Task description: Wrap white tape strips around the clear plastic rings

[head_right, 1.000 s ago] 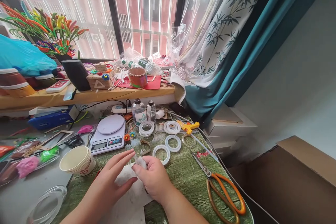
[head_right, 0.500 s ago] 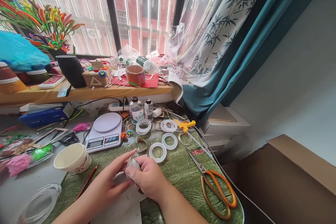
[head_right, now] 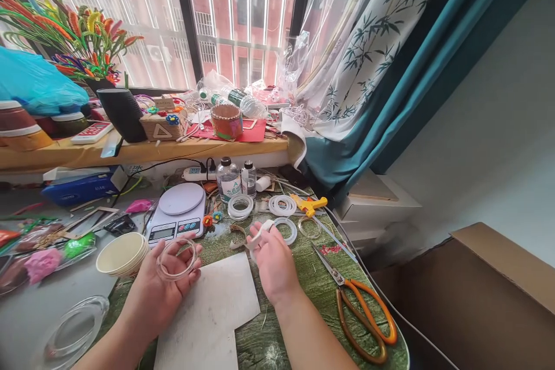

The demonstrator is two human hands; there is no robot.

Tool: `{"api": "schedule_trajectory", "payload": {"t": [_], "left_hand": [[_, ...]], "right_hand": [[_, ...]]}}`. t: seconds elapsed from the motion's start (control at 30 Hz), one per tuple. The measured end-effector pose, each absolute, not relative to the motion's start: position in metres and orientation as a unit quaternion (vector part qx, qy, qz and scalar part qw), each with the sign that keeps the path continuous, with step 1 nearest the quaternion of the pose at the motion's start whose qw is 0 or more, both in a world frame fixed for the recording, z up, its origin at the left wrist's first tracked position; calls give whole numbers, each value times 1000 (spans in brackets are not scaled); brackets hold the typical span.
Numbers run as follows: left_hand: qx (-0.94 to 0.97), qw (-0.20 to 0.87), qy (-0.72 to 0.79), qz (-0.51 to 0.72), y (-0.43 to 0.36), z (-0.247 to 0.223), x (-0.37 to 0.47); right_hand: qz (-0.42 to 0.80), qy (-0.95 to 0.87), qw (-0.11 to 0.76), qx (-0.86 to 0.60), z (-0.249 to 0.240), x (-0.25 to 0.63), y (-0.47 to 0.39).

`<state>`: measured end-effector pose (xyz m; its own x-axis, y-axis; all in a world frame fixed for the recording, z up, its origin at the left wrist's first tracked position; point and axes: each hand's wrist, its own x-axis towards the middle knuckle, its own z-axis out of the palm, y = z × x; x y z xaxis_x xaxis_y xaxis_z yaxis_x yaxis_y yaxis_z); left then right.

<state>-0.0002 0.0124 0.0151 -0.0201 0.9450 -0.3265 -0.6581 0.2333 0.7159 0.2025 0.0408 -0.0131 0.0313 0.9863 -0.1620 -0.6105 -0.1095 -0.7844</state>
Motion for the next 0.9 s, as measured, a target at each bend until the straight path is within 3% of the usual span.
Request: {"api": "schedule_trajectory", "payload": {"t": [0.13,0.33,0.63,0.73,0.87,0.9], "left_hand": [[177,674,415,585,10,15,1],[217,665,438,564,5,15,5],[252,656,405,584,1,15,6],[233,687,402,558,3,13,2],[201,694,403,562,6,9,-1],[190,693,403,567,6,9,-1]], "right_hand": [[650,-321,596,-346,-16,201,38],[537,-409,602,-426,-23,201,40],[204,-663,528,-489,-33,198,34],[121,-775,379,-491,-19,198,44],[4,-928,38,-370,10,193,63],[1,-932,14,-363,16,191,68]]}}
